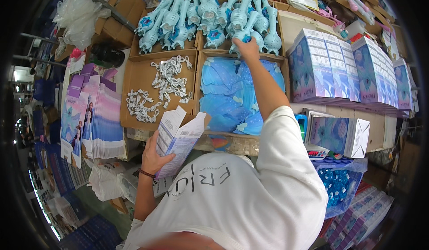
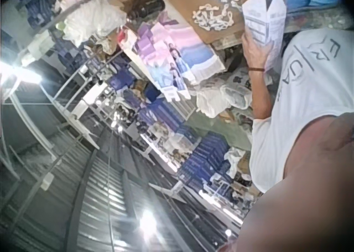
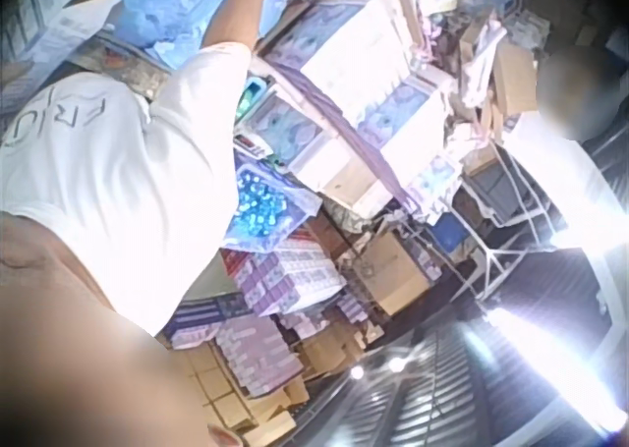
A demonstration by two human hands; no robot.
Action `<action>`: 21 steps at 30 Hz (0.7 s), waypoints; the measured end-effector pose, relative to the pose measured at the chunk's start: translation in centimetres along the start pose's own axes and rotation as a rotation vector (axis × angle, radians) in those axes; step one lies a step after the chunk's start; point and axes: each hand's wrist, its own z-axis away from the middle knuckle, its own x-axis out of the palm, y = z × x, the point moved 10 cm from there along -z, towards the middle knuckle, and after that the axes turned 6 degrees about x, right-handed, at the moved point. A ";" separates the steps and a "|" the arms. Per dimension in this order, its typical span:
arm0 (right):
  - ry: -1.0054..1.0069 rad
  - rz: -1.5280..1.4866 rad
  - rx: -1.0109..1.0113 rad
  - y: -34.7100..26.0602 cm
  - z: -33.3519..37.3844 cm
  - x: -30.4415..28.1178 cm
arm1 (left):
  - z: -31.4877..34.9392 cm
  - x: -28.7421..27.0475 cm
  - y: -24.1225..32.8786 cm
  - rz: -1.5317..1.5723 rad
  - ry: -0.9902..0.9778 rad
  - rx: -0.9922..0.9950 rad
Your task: The person repeatedly assembles small kits by folding flat boxes, inserting a blue plastic toy and a blue paper insert, and closing the box. The finished boxes are stacked on the table.
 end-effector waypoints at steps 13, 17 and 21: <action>-0.467 -0.786 -0.014 -1.0 21.7 -1.9 | 1.5 -3.1 -2.9 -0.124 0.045 0.295; -0.571 -0.771 -0.051 -0.3 30.0 -0.8 | 2.7 -3.6 -3.3 -0.181 0.104 0.434; -0.589 -0.612 -0.125 0.2 36.5 -1.4 | 3.2 -3.2 -1.7 -0.058 0.129 0.598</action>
